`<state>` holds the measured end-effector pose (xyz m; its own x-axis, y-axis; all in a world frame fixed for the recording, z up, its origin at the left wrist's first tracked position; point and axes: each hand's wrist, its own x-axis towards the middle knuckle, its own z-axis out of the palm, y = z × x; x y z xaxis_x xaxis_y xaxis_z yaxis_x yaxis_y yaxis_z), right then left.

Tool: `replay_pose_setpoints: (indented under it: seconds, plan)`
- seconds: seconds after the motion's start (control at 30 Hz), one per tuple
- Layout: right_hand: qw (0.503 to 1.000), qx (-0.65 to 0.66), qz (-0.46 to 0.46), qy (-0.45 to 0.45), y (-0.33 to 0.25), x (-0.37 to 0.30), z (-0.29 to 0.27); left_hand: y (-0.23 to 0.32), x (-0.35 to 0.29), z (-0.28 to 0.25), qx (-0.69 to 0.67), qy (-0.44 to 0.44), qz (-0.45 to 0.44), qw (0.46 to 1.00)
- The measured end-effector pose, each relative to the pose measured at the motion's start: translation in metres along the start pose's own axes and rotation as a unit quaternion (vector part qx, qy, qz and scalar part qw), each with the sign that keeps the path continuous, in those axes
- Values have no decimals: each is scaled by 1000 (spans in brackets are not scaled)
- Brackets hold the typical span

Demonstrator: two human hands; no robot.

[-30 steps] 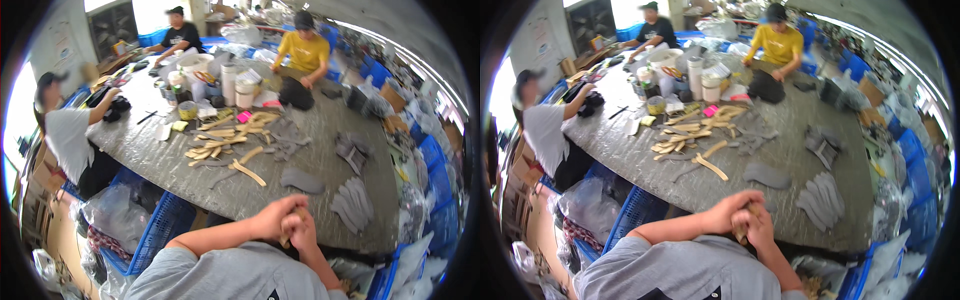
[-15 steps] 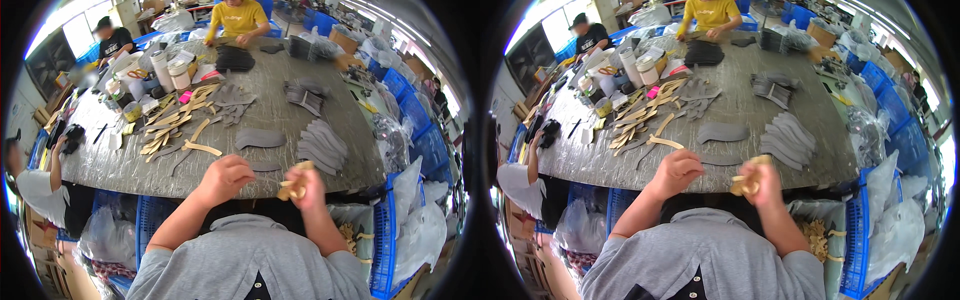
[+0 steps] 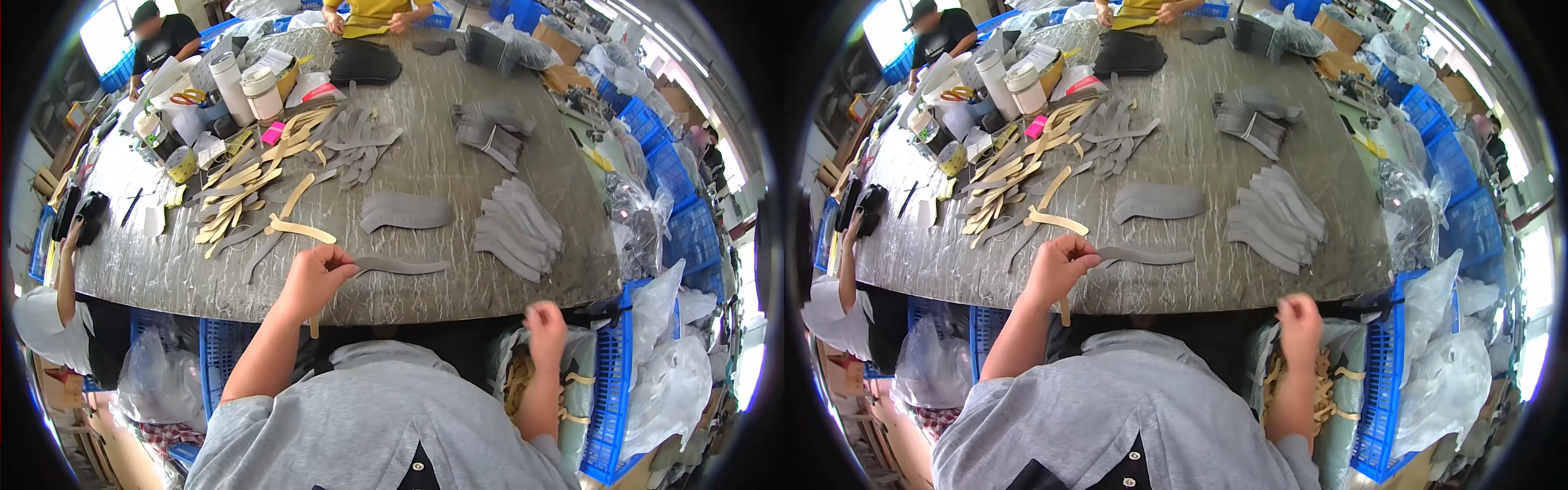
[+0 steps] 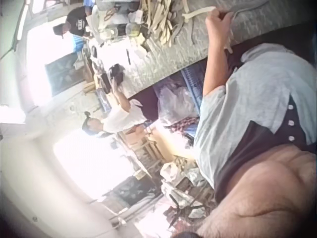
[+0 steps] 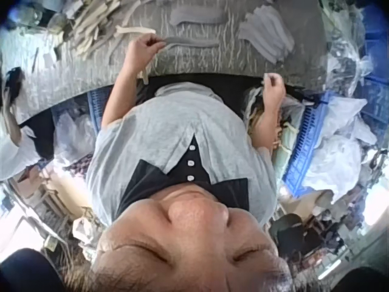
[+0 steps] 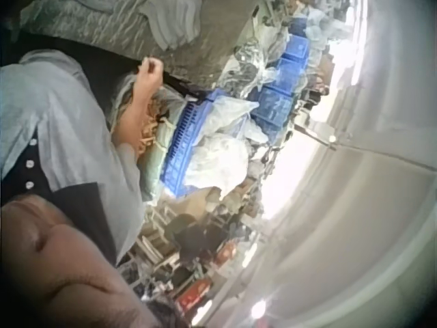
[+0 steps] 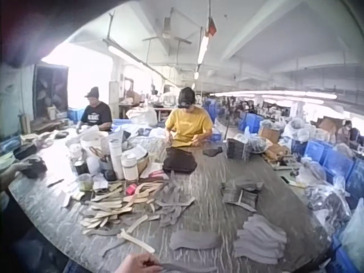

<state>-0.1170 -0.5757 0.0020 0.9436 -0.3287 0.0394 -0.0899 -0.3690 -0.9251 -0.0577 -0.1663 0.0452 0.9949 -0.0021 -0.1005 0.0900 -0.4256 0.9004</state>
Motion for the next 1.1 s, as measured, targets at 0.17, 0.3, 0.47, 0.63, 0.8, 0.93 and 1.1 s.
replay_pose_setpoints:
  seconds: [0.17,0.3,0.47,0.63,0.8,0.93,1.1]
  plan:
    - [934,255,-12,-249,-63,37,123,0,8,4,-48,-10,-25,998]
    - [927,219,25,-303,-45,58,150,-10,21,5,-19,-17,-61,998]
    - [972,63,0,-228,-35,61,157,-16,36,15,66,-27,-92,993]
    - [974,11,-13,-227,-38,64,160,-23,41,20,105,-38,-101,989]
    - [976,-4,-13,-216,-46,62,160,-19,45,21,122,-48,-91,987]
    - [977,-14,-21,-211,-41,63,162,-22,47,21,126,-49,-86,987]
    - [975,-6,-42,-218,-39,63,162,-21,48,20,133,-60,-89,985]
